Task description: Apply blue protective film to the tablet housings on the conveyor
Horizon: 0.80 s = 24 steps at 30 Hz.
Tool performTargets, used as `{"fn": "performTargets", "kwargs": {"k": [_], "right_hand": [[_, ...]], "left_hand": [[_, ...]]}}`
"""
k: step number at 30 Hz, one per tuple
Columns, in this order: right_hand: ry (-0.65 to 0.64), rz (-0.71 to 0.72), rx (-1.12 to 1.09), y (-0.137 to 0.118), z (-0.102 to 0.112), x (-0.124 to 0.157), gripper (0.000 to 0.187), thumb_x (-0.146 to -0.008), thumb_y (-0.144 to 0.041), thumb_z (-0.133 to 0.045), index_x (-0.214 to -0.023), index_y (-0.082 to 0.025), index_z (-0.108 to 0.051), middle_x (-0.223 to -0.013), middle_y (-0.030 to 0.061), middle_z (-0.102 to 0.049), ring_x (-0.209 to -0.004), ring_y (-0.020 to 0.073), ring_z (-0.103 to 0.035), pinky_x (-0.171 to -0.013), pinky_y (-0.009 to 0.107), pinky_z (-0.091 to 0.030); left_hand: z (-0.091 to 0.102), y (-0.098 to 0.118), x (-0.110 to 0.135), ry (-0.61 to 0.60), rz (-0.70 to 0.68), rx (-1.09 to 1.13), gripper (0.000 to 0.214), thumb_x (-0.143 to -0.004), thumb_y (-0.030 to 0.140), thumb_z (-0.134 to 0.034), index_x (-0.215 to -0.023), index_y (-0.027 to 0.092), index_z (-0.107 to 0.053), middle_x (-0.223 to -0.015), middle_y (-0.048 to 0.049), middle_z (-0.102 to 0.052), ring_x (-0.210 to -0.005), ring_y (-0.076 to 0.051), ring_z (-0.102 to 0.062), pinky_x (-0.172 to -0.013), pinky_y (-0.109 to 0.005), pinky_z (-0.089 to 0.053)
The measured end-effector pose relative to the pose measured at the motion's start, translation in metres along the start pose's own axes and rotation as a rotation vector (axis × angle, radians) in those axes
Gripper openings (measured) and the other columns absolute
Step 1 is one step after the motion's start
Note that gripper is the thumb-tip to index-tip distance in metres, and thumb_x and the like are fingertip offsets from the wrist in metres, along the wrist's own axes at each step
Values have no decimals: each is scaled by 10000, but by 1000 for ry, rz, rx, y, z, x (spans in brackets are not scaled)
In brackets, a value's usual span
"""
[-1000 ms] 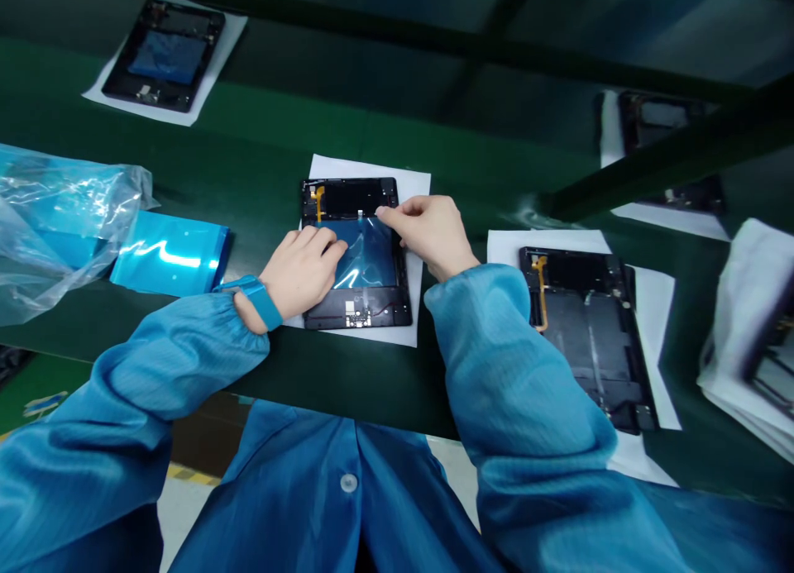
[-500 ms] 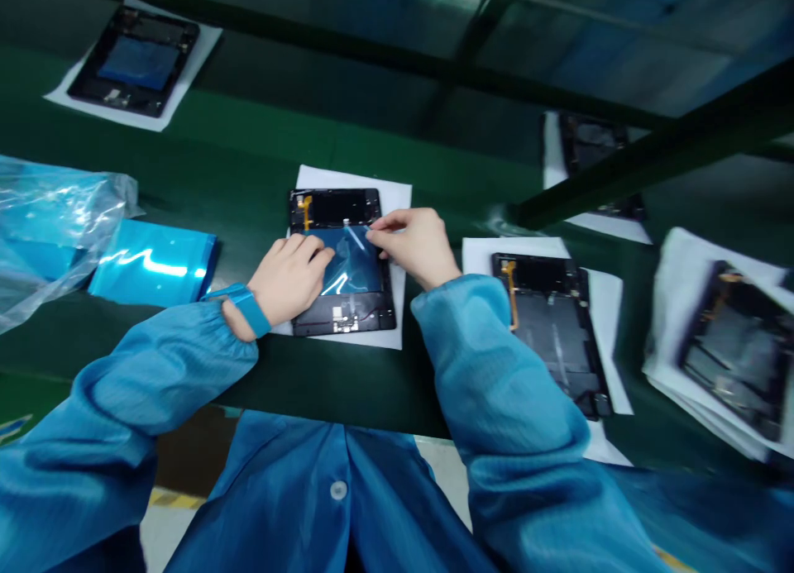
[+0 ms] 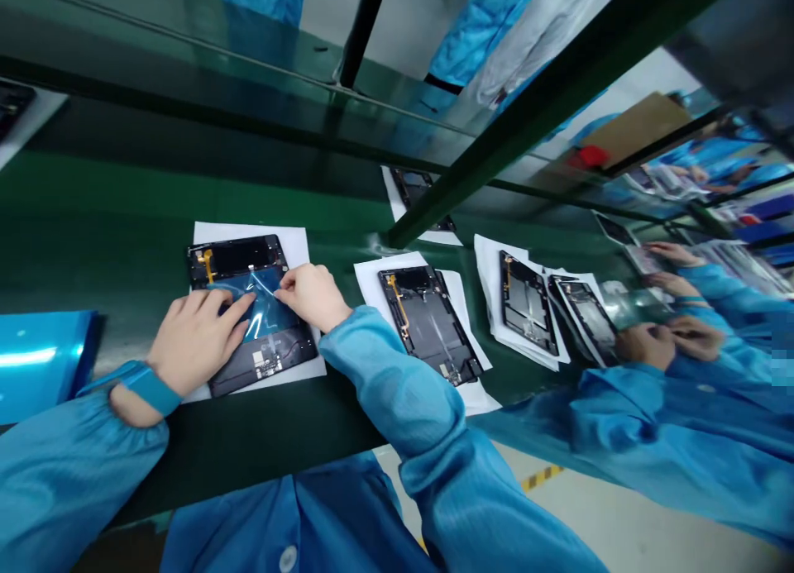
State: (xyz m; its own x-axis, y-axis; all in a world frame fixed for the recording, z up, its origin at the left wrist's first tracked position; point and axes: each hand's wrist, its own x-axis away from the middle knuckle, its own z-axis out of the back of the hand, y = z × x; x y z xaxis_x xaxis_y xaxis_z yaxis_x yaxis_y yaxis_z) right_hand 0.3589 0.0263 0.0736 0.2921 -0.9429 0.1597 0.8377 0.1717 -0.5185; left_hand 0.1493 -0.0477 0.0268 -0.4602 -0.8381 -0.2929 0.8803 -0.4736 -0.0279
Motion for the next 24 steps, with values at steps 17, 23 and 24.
{"fn": "performTargets", "kwargs": {"k": [17, 23, 24], "right_hand": [[-84, -95, -189, 15, -5, -2, 162, -739, -139, -776, -657, -222, -663, -574, -4, -666, -582, 217, -701, -749, 442, -635], [-44, -8, -65, 18, -4, 5, 153, -701, -152, -802, -665, -220, -670, -604, -12, -680, -703, 235, -733, -949, 517, -588], [-61, -33, -103, 18, -3, 4, 157, -706, -141, -796, -659, -220, -670, -595, -11, -676, -662, 227, -719, -907, 500, -604]], "left_hand": [[4, 16, -1, -157, 61, 75, 440, -1053, 349, -418, -1470, 280, -542, -1256, -143, -585, -1131, -335, -528, -892, -492, -442], [4, 17, -2, -206, 73, 91, 711, -1015, 580, -472, -1577, 155, -379, -1345, -195, -552, -1174, -371, -524, -947, -497, -415], [5, 17, -3, -217, 85, 104, 824, -979, 657, -496, -1583, 113, -355, -1355, -214, -545, -1191, -389, -518, -966, -500, -405]]}}
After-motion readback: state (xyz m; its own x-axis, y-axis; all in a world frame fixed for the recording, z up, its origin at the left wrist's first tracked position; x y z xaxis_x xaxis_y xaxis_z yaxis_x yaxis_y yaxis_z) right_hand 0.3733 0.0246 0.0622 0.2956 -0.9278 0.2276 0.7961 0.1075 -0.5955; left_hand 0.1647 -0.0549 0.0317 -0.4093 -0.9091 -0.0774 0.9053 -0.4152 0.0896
